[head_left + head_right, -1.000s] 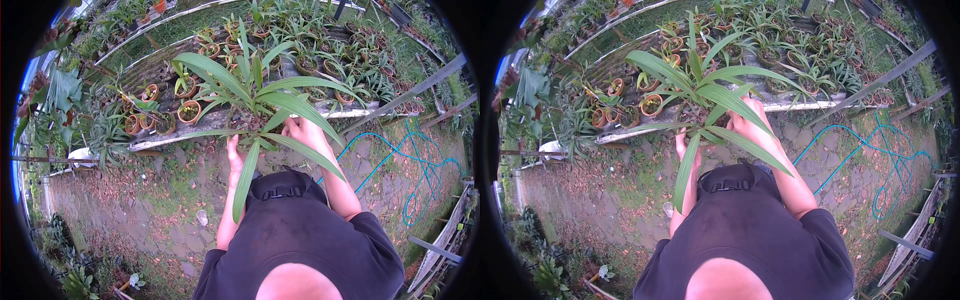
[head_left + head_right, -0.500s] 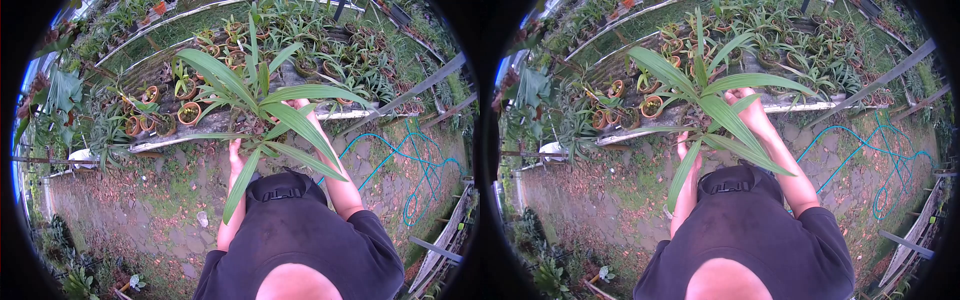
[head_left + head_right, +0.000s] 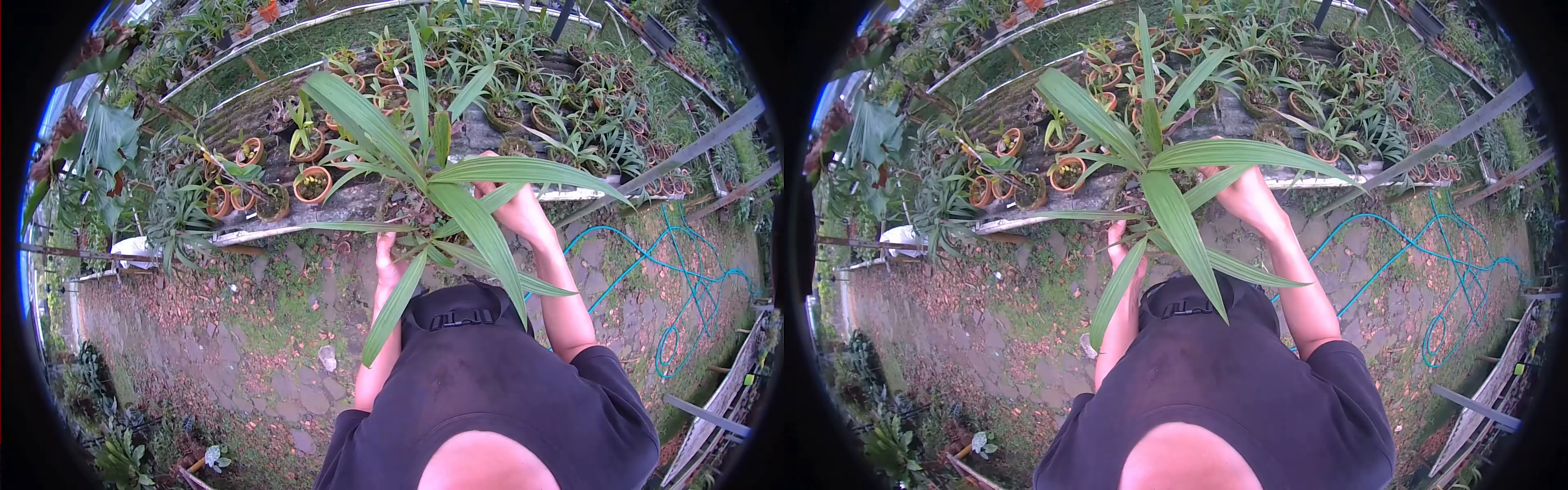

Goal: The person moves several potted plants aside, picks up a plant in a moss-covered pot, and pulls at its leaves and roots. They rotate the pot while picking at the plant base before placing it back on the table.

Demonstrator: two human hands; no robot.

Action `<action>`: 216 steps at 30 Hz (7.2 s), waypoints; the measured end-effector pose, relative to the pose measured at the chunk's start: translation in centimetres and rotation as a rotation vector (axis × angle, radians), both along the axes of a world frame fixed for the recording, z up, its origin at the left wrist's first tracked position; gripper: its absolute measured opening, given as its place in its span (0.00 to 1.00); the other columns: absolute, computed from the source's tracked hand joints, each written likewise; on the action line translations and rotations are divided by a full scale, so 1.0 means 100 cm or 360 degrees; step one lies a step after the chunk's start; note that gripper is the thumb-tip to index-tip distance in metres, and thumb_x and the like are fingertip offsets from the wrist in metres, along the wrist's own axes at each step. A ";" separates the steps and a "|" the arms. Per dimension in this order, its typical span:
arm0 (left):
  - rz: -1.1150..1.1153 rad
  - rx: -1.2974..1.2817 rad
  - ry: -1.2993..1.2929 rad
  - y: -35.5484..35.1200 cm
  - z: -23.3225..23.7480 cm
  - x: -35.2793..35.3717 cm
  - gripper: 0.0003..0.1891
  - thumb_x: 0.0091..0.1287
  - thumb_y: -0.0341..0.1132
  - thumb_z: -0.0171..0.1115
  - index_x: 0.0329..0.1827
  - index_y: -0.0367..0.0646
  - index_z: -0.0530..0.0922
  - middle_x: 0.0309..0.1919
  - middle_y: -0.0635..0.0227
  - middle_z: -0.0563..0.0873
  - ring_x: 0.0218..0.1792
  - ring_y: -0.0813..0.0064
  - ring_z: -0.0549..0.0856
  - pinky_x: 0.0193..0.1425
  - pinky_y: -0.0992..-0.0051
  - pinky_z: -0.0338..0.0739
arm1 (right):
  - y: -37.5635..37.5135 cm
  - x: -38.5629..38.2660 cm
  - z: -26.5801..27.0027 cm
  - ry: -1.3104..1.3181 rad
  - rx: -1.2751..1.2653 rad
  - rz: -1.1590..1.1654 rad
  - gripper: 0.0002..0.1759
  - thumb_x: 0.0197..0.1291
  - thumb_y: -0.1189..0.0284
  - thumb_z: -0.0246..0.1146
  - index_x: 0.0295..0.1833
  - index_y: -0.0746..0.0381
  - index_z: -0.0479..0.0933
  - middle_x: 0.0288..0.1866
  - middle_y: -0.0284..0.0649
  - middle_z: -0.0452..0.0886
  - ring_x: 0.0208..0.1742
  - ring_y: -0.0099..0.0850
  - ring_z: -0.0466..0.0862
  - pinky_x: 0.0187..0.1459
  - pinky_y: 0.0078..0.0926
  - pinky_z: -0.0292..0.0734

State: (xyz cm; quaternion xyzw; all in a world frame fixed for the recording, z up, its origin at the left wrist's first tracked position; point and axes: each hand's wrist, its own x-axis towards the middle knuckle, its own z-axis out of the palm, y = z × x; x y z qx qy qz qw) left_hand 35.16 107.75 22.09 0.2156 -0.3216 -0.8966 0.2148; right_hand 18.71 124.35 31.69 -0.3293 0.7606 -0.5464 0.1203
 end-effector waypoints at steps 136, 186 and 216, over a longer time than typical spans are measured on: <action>-0.1005 -0.0642 -0.0040 -0.058 -0.035 0.001 0.33 0.74 0.40 0.57 0.80 0.35 0.64 0.75 0.61 0.71 0.76 0.70 0.67 0.81 0.69 0.58 | -0.062 -0.050 0.046 0.0356 0.0625 0.1324 0.13 0.60 0.68 0.73 0.47 0.64 0.87 0.34 0.41 0.86 0.34 0.32 0.85 0.40 0.32 0.79; -0.0127 -0.0084 -0.0342 -0.052 -0.046 0.023 0.26 0.68 0.51 0.63 0.59 0.40 0.80 0.52 0.54 0.87 0.51 0.61 0.88 0.58 0.60 0.84 | 0.014 0.038 0.017 -0.0183 -0.0103 0.0138 0.08 0.66 0.76 0.68 0.47 0.68 0.84 0.53 0.42 0.86 0.50 0.29 0.87 0.50 0.30 0.83; -0.0116 0.0315 -0.0531 -0.054 -0.064 0.023 0.28 0.60 0.53 0.69 0.57 0.45 0.80 0.54 0.58 0.84 0.51 0.63 0.84 0.58 0.61 0.81 | -0.016 0.059 -0.003 0.0499 0.0385 -0.0083 0.10 0.59 0.73 0.71 0.43 0.69 0.85 0.53 0.51 0.82 0.55 0.52 0.83 0.56 0.45 0.78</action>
